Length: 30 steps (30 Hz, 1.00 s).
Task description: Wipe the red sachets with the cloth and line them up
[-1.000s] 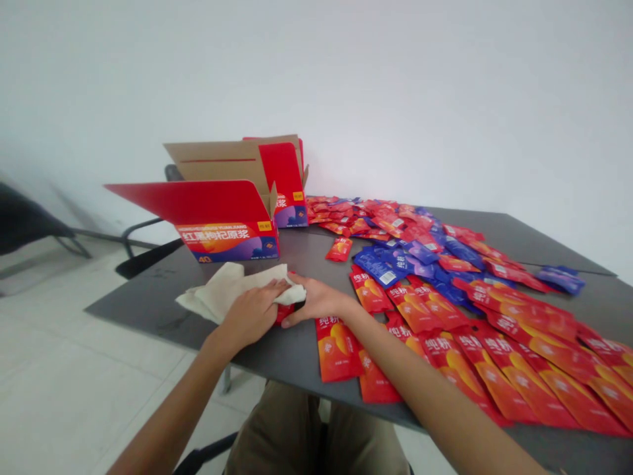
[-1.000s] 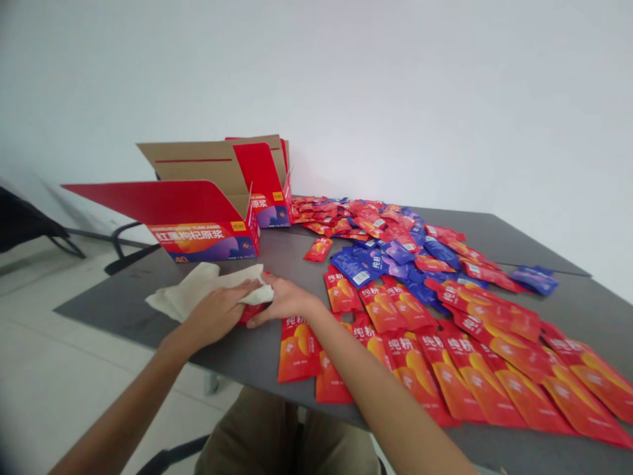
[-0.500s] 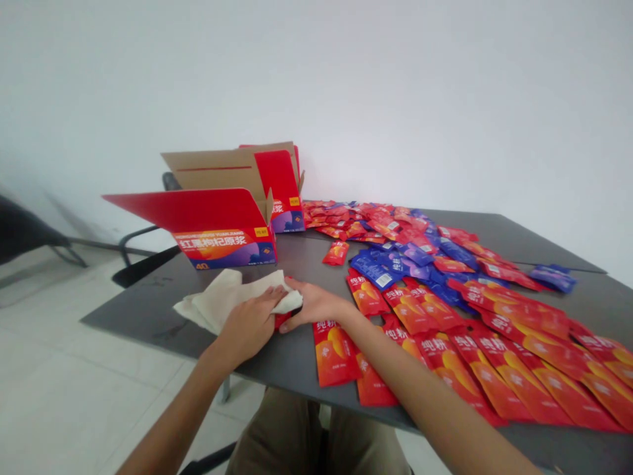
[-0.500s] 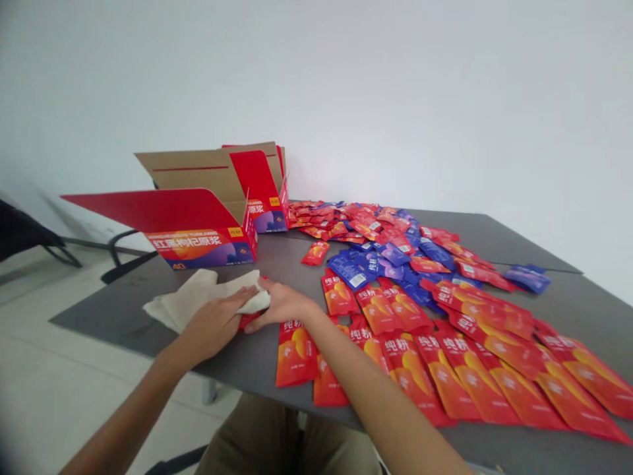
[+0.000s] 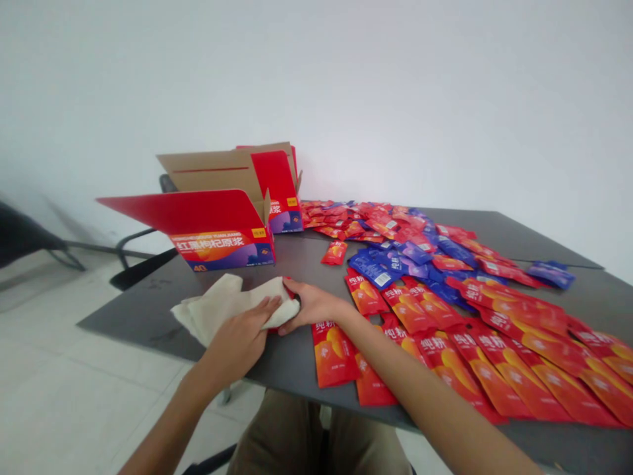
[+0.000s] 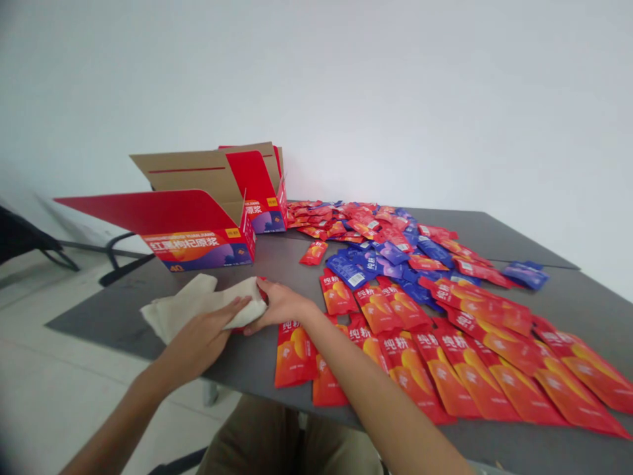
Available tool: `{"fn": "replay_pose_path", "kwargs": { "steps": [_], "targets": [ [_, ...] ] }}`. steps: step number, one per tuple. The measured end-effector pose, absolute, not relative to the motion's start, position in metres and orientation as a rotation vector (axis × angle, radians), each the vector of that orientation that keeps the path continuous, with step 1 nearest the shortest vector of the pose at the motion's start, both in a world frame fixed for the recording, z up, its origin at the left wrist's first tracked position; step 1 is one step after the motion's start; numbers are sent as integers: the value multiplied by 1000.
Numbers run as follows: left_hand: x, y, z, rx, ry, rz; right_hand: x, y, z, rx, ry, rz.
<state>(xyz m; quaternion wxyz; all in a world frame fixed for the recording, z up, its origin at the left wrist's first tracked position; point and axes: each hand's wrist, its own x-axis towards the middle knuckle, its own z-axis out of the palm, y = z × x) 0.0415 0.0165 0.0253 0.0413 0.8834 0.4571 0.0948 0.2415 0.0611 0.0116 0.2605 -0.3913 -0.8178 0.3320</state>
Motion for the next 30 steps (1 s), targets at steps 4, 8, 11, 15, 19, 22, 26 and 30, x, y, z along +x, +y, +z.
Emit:
{"fn": "replay_pose_path", "kwargs": {
  "steps": [4,8,11,15,19,22,26,30],
  "targets": [
    [37,8,25,2673,1443,298,241,62,12,-1075,-2230,862],
    [52,31,31,2669,1494,234,242,60,15,-944,-2223,921],
    [49,27,28,2675,1451,274,242,59,15,-965,-2222,920],
    [34,6,21,2676,1400,331,241,60,14,-1097,-2239,859],
    [43,21,28,2656,1512,256,242,59,17,-1064,-2208,920],
    [50,37,31,2678,1540,197,243,58,17,-938,-2208,977],
    [37,22,24,2725,1459,276,242,60,14,-1057,-2188,935],
    [30,11,21,2727,1414,327,242,60,14,-1084,-2204,902]
  ]
}}
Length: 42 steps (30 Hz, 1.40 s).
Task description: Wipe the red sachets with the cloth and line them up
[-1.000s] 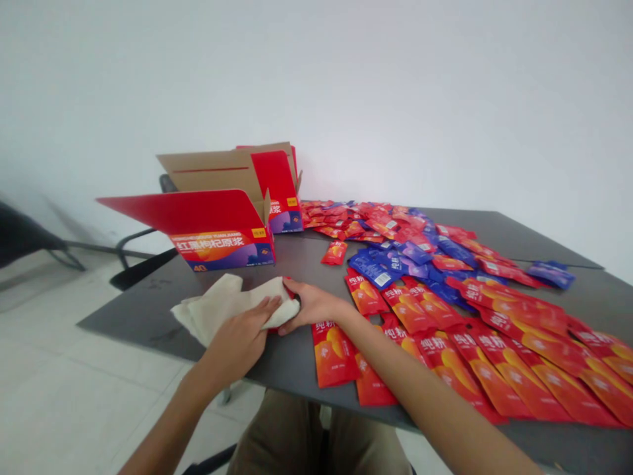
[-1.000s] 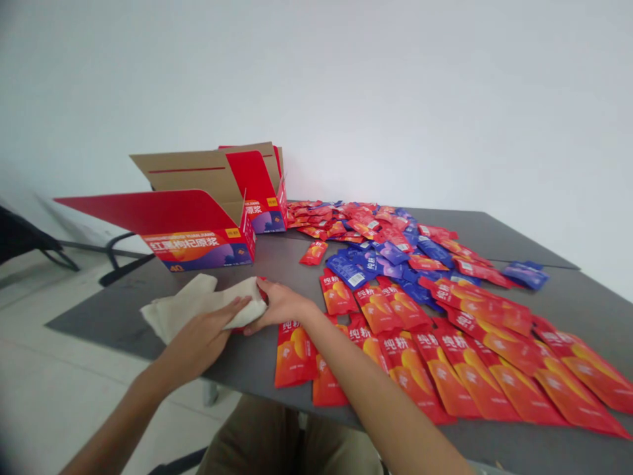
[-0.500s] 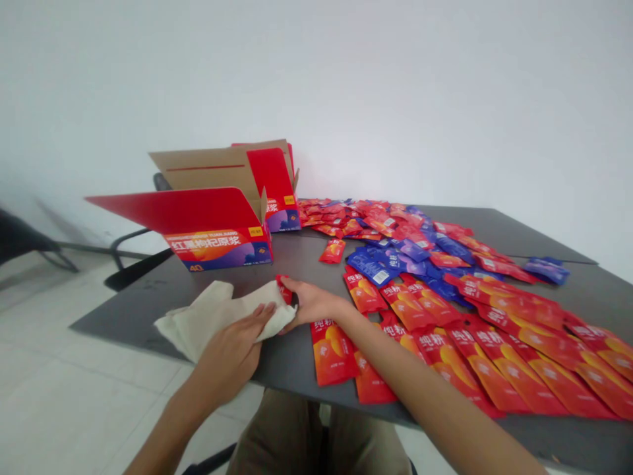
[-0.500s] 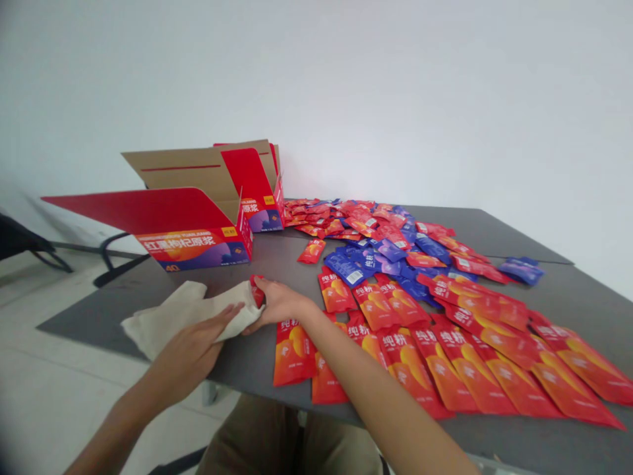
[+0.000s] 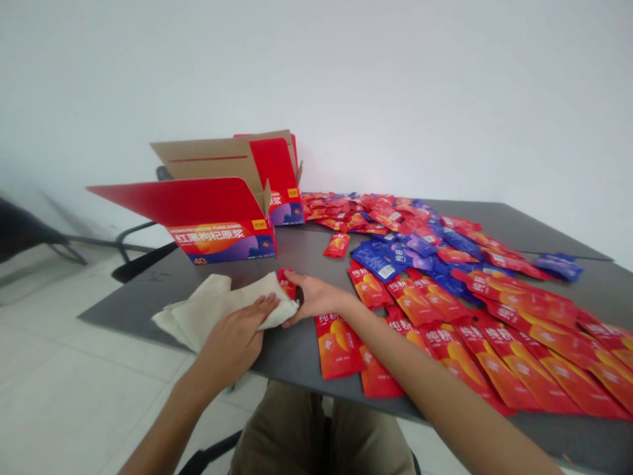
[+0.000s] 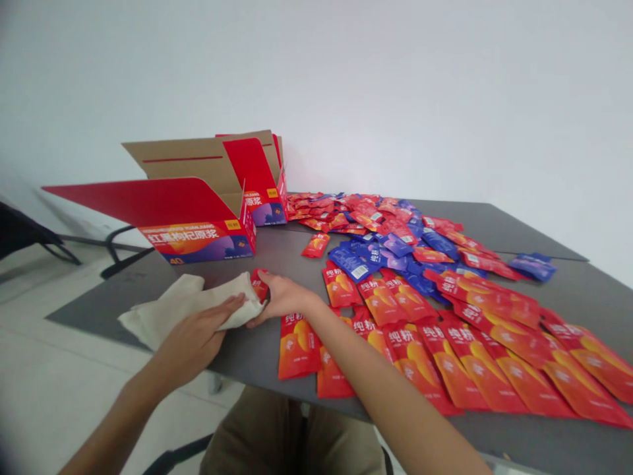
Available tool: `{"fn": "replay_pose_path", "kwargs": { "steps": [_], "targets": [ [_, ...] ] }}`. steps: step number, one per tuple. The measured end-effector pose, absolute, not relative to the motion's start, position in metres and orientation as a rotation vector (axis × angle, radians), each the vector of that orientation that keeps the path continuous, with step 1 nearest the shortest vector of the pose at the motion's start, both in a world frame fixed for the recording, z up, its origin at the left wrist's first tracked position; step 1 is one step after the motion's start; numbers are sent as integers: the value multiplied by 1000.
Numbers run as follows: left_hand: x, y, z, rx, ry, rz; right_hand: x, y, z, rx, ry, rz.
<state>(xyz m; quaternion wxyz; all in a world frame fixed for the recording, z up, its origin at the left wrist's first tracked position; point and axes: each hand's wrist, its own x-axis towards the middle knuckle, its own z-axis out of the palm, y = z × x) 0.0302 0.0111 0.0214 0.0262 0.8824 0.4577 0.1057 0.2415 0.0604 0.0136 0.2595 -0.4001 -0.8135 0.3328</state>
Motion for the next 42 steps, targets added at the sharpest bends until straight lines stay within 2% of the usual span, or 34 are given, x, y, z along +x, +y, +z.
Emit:
{"fn": "replay_pose_path", "kwargs": {
  "steps": [5,11,19,26,32,38,42],
  "targets": [
    [47,31,29,2709,1450,233,242,59,13,-955,-2207,912],
    [35,6,23,2724,1393,285,241,63,8,-1064,-2227,834],
    [49,44,34,2707,1438,200,241,58,16,-891,-2196,970],
    [34,16,25,2706,1418,289,241,62,11,-1108,-2228,861],
    [50,38,32,2736,1459,178,242,59,15,-906,-2194,968],
    [33,9,23,2736,1370,319,240,63,10,-1084,-2221,865],
    [50,29,32,2707,1382,263,241,60,13,-968,-2223,905]
  ]
}}
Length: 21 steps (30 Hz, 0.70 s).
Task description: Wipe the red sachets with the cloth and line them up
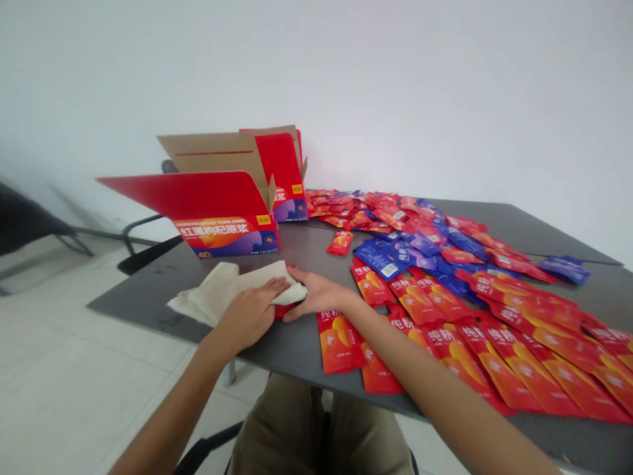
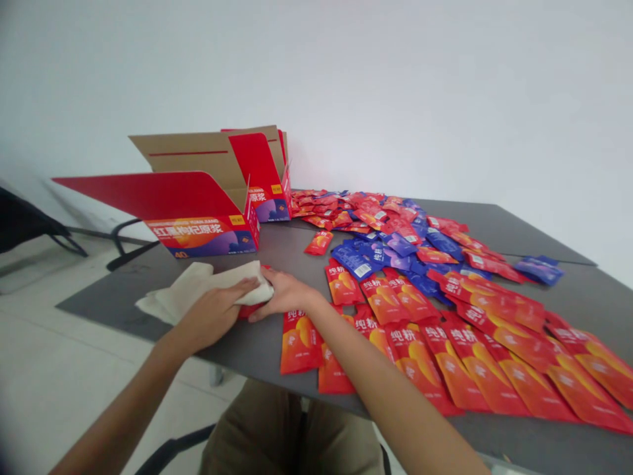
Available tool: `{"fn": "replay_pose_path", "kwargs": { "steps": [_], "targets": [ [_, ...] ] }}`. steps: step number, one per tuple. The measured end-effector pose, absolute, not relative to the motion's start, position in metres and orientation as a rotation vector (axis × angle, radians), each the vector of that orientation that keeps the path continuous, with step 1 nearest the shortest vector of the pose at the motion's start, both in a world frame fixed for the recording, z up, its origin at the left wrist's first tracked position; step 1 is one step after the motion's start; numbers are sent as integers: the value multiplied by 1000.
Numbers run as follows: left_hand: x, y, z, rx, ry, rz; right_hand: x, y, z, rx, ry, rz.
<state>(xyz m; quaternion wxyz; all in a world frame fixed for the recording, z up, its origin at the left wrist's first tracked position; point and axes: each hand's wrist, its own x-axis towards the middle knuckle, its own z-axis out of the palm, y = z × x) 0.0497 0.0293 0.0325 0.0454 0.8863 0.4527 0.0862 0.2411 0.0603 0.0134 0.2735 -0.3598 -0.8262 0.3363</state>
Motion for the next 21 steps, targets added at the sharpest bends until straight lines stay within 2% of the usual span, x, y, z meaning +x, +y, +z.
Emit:
{"fn": "replay_pose_path", "kwargs": {
  "steps": [3,9,16,21],
  "targets": [
    [57,42,36,2714,1379,238,242,59,15,-943,-2220,950],
    [35,9,21,2717,1363,307,240,62,11,-1121,-2243,850],
    [55,42,33,2734,1377,219,241,61,15,-890,-2230,937],
    [37,18,20,2722,1395,334,240,63,12,-1101,-2245,861]
  ]
}}
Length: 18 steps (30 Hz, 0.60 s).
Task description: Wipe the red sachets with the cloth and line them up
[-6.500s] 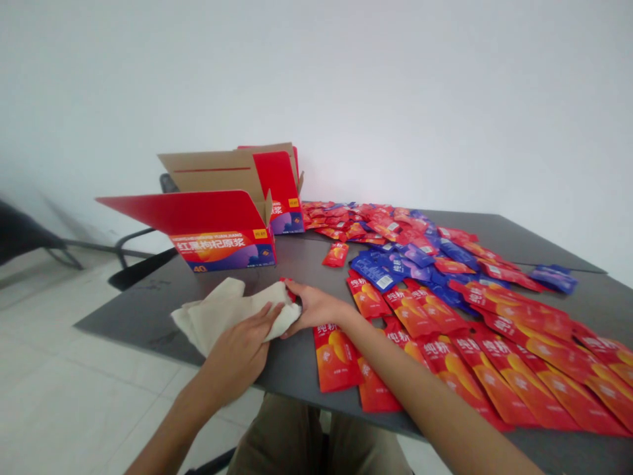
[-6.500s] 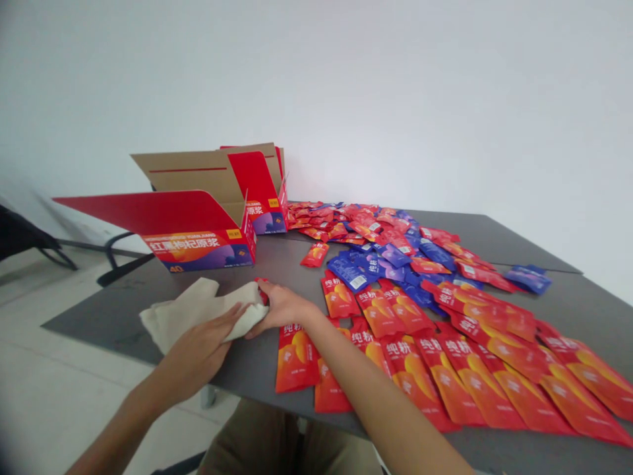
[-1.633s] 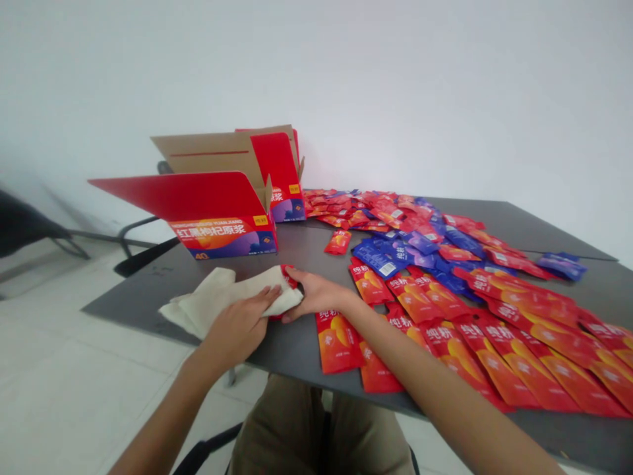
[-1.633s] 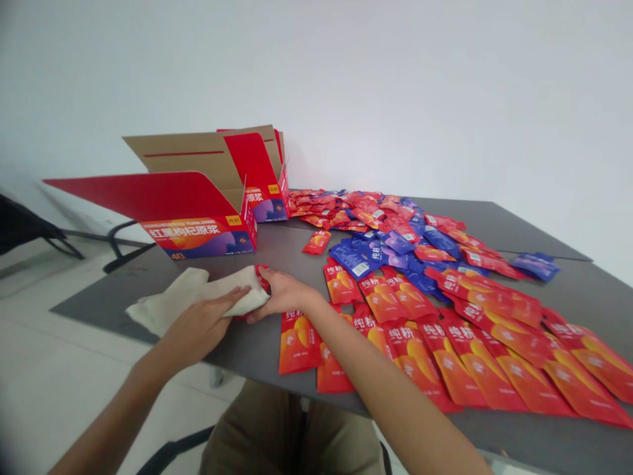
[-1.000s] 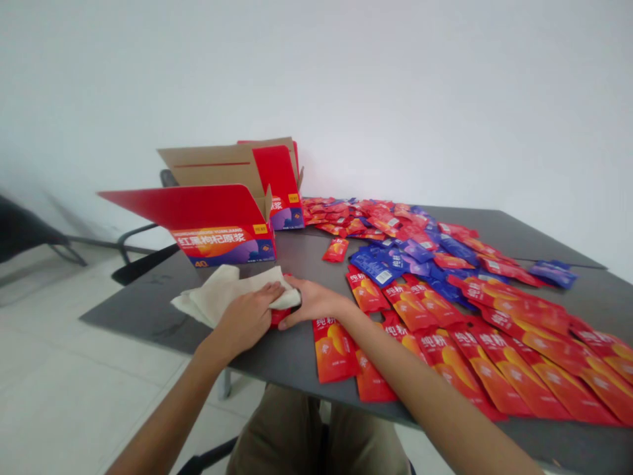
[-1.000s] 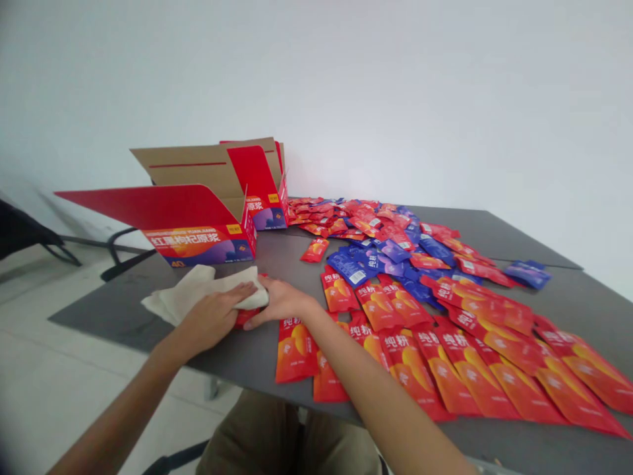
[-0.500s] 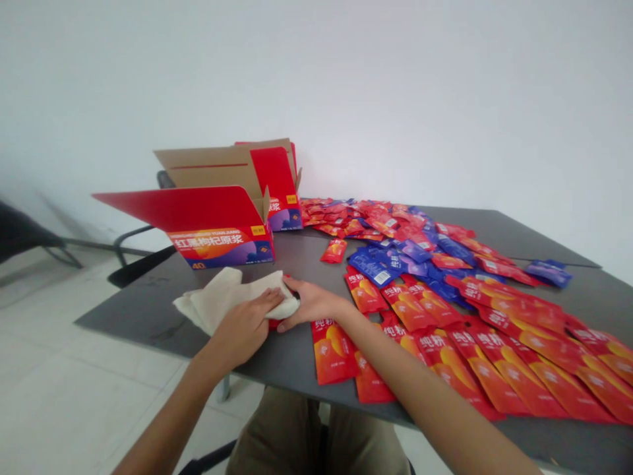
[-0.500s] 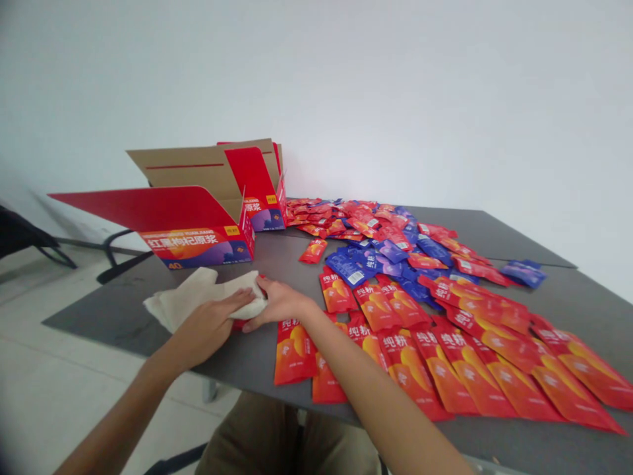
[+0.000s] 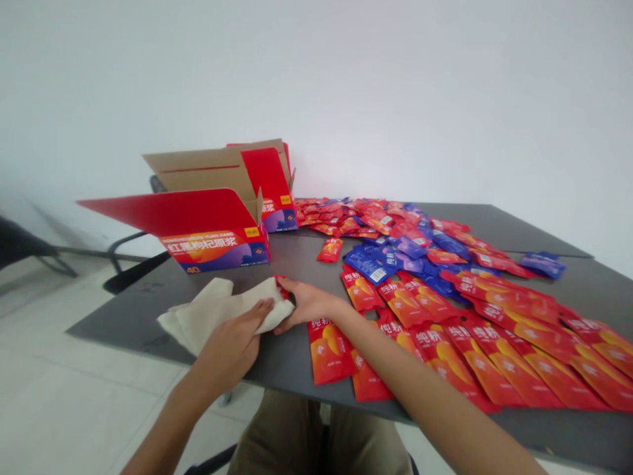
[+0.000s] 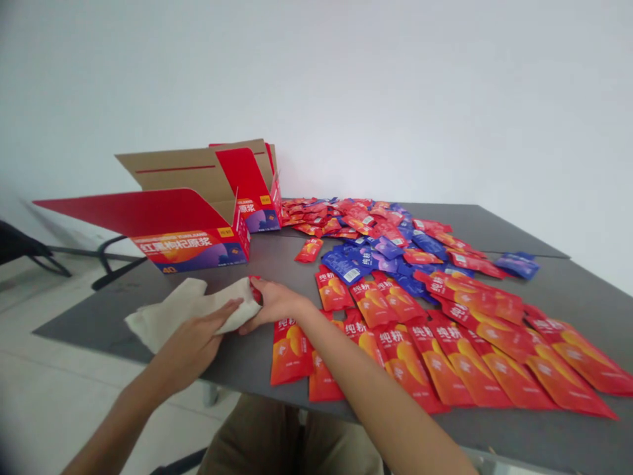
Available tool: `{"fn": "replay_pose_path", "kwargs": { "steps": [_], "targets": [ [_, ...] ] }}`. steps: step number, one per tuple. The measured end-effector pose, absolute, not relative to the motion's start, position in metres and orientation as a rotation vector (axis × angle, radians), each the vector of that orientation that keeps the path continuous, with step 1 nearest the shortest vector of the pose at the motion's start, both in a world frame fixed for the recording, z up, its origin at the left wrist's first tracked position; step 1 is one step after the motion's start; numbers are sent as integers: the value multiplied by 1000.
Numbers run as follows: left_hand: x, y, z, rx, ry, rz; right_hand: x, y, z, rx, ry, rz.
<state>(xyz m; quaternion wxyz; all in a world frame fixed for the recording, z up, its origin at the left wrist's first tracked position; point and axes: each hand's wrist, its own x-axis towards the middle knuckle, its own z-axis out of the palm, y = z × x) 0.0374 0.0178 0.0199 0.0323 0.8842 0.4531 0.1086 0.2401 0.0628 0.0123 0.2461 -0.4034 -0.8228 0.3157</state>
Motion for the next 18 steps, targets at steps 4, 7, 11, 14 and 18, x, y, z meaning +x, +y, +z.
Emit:
{"fn": "replay_pose_path", "kwargs": {
  "steps": [4,7,11,14,18],
  "targets": [
    [40,22,23,2676,1440,312,240,62,12,-1056,-2230,874],
    [51,41,28,2703,1441,251,240,61,14,-886,-2212,949],
    [45,31,23,2746,1421,293,241,62,12,-981,-2215,917],
    [35,13,19,2728,1399,342,241,63,10,-1082,-2243,852],
    [44,24,26,2699,1422,312,241,61,13,-995,-2213,895]
  ]
}}
